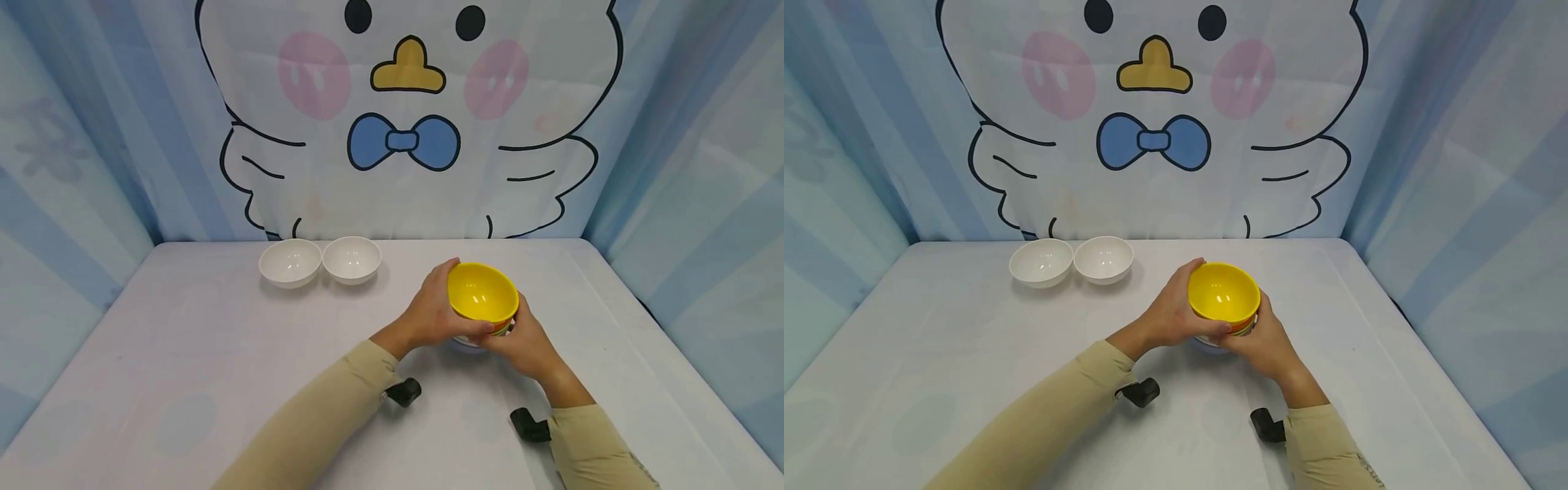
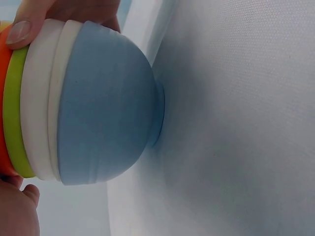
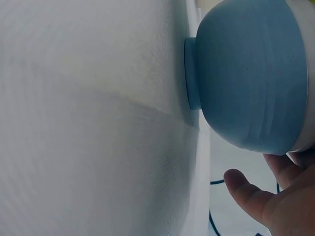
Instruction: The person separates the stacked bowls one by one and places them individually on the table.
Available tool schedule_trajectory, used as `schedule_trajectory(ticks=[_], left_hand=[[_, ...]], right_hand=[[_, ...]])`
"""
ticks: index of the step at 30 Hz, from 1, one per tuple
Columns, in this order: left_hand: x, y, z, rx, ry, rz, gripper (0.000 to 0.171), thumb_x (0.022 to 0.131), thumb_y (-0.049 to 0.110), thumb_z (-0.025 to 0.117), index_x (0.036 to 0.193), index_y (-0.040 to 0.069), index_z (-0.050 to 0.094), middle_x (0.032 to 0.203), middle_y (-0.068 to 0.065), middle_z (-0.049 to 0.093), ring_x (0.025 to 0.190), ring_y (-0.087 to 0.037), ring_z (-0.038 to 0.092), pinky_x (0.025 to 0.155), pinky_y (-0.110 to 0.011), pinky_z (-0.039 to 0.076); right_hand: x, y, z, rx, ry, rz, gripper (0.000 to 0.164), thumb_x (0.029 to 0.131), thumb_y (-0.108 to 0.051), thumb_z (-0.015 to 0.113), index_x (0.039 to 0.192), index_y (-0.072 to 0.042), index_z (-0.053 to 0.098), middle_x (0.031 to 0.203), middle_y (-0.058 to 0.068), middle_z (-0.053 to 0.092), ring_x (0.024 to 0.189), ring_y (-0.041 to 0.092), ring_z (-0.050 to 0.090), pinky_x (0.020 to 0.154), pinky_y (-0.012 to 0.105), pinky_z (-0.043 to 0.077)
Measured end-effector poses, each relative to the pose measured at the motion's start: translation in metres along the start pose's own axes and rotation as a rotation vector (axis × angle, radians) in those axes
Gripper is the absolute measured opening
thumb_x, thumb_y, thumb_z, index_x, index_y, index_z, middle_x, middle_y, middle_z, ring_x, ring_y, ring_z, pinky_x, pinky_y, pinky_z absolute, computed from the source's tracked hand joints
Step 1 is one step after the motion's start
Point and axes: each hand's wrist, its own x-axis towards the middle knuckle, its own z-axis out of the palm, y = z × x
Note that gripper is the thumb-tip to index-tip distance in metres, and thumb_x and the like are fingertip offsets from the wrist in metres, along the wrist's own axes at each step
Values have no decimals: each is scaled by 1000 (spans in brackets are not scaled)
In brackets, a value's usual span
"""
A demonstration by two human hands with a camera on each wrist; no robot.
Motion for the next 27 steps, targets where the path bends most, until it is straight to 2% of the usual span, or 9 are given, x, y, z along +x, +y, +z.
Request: schedule_trajectory(ticks=[4,9,14,20,27], left_hand=[[-1,1,-1,-23,12,9,108,74,40,84,156,6,23,146,-10,41,120,-19,47,99,-28,46],[-1,5,-4,-52,21,28,107,75,37,84,156,6,23,146,-9,40,120,-18,48,99,-27,47],[-1,7,-8,-85,43,57,104,75,34,85,155,5,24,144,-9,41,119,-17,49,97,-26,47],[-4,9,-22,-96,102,58,102,76,30,87,154,6,26,144,-8,42,119,-18,50,96,-26,49],[-11,12,-41,-99,145,72,101,76,27,88,154,4,26,146,-11,41,122,-23,50,97,-28,49]], right_hand=[[1,2,1,17,-1,-15,93,84,-19,82,151,1,20,145,21,38,128,39,40,110,64,29],[1,4,0,33,-10,-47,92,84,-18,82,151,-1,21,144,19,39,127,38,41,109,62,33],[1,3,0,24,-8,-38,92,84,-20,82,151,-2,21,144,19,39,127,38,42,108,61,35],[1,2,1,0,-12,-20,98,86,-25,81,156,-5,15,150,19,34,133,39,38,108,59,37],[1,0,1,-7,-9,-4,100,86,-26,81,156,-4,14,151,19,36,135,39,37,108,60,36]])
